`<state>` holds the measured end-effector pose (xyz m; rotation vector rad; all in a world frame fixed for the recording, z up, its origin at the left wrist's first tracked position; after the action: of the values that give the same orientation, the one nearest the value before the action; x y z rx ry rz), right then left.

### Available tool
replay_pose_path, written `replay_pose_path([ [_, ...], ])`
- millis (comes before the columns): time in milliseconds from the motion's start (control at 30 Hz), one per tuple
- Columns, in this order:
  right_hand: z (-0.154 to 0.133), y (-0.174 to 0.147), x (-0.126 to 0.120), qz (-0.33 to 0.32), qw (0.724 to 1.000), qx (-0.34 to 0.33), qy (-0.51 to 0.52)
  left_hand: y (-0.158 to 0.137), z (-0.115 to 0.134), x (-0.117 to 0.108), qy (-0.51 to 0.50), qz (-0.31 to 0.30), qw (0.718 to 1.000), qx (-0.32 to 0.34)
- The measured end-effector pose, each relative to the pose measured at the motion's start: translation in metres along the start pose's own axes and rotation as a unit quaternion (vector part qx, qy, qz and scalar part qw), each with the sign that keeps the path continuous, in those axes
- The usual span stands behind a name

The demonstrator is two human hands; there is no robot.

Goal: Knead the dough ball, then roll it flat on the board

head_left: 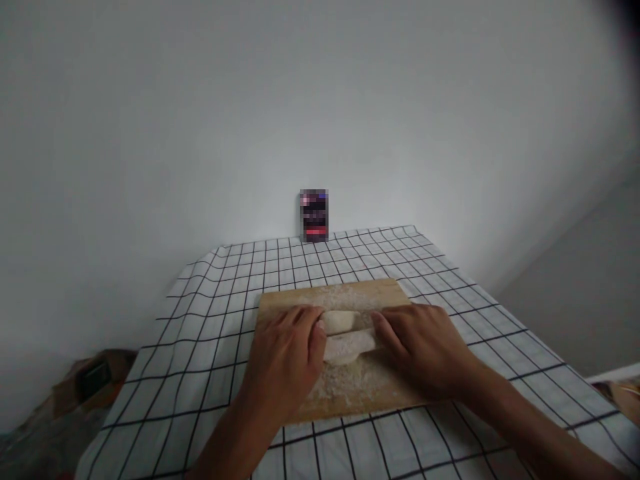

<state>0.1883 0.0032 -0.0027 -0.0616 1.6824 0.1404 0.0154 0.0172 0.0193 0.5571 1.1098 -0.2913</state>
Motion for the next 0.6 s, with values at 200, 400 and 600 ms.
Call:
replay_pose_path([
  [200, -0.002, 0.019, 0.006, -0.045, 0.997, -0.051, -0.037, 0.012, -0.005, -0.002, -0.005, -0.024, 0.999, -0.026],
  [400, 0.000, 0.043, -0.001, -0.061, 0.996, -0.058, -0.029, 0.029, -0.012, -0.002, -0.020, -0.044, 0.998, -0.029],
  [600, 0.004, 0.012, 0.002, -0.015, 0.999, 0.023, -0.022, 0.014, -0.003, -0.004, -0.003, -0.014, 1.000, -0.014],
])
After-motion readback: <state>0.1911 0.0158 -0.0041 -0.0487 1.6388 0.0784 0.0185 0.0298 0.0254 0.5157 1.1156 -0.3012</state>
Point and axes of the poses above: each hand's wrist, its own y-axis towards the middle knuckle, its own x-axis out of the palm, z = x × y, the point moved 10 cm from there along y, towards the middle knuckle, and after that the axes turned 4 degrees about x, right-handed, at the moved point
